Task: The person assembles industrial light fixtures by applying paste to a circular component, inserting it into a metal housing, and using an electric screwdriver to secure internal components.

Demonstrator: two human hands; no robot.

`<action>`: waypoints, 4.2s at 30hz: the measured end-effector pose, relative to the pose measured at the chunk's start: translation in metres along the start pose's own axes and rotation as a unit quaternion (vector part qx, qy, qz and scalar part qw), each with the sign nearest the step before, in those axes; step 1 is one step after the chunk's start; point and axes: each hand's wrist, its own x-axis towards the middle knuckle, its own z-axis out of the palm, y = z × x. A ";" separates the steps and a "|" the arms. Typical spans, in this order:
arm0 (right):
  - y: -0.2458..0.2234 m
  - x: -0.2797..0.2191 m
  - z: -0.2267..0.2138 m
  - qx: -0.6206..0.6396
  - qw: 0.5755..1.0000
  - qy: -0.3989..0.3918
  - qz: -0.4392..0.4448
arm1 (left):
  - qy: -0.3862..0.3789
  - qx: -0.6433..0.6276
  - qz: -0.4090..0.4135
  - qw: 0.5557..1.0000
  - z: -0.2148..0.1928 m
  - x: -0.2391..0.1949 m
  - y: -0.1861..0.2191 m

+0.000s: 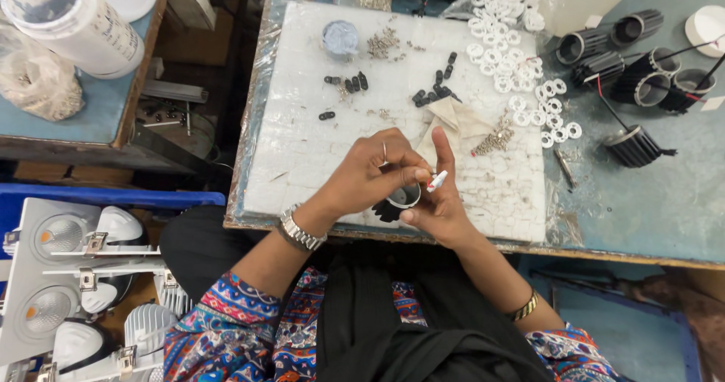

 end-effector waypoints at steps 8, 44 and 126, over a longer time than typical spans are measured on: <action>0.016 0.011 0.010 -0.047 0.995 0.068 -0.047 | 0.128 0.088 0.152 0.976 0.006 -0.018 -0.006; -0.053 0.098 -0.026 -0.366 0.831 -0.282 0.310 | -0.082 0.340 0.373 0.860 0.056 -0.068 -0.013; 0.013 0.130 -0.058 -0.236 0.952 -0.083 0.177 | 0.009 0.274 0.239 0.931 -0.036 -0.018 -0.034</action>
